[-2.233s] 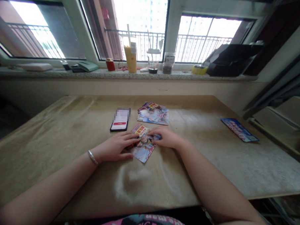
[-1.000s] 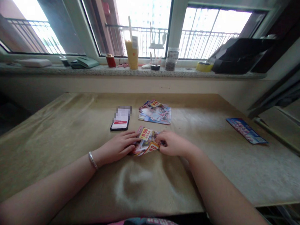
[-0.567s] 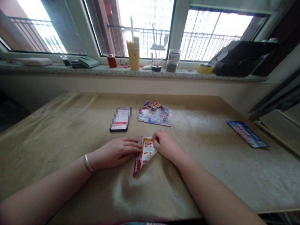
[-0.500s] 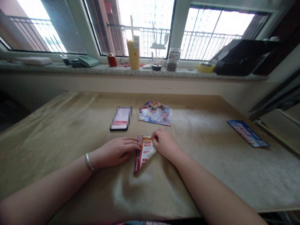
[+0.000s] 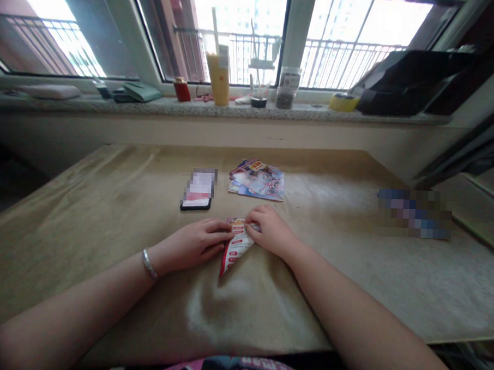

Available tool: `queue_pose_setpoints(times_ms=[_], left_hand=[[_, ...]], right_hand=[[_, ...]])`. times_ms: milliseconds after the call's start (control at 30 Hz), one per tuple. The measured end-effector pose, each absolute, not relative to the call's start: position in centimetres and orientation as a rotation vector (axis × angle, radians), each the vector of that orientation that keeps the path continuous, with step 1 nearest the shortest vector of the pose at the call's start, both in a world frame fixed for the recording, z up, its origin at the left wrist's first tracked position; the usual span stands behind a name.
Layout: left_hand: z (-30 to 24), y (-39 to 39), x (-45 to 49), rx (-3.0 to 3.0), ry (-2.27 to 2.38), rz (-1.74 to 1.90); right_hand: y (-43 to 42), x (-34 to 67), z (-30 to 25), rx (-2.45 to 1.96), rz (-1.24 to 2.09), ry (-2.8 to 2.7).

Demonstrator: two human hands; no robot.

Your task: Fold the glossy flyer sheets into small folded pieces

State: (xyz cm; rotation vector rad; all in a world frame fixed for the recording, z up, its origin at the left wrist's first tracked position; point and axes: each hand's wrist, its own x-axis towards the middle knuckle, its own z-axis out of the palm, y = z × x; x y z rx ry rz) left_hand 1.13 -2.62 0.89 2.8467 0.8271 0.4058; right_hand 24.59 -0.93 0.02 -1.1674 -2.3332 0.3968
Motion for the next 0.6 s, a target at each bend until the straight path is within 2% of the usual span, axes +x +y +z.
queue_pose_setpoints(times_ms=[133, 600], left_hand=[[1.0, -2.6, 1.2, 2.831, 0.842, 0.415], [1.3, -2.4, 0.9, 2.819, 0.833, 0.415]], right_hand=[[-1.5, 26.2, 1.0, -0.954, 0.508, -2.487], [-2.0, 25.6, 1.0, -1.045, 0.339, -2.604]])
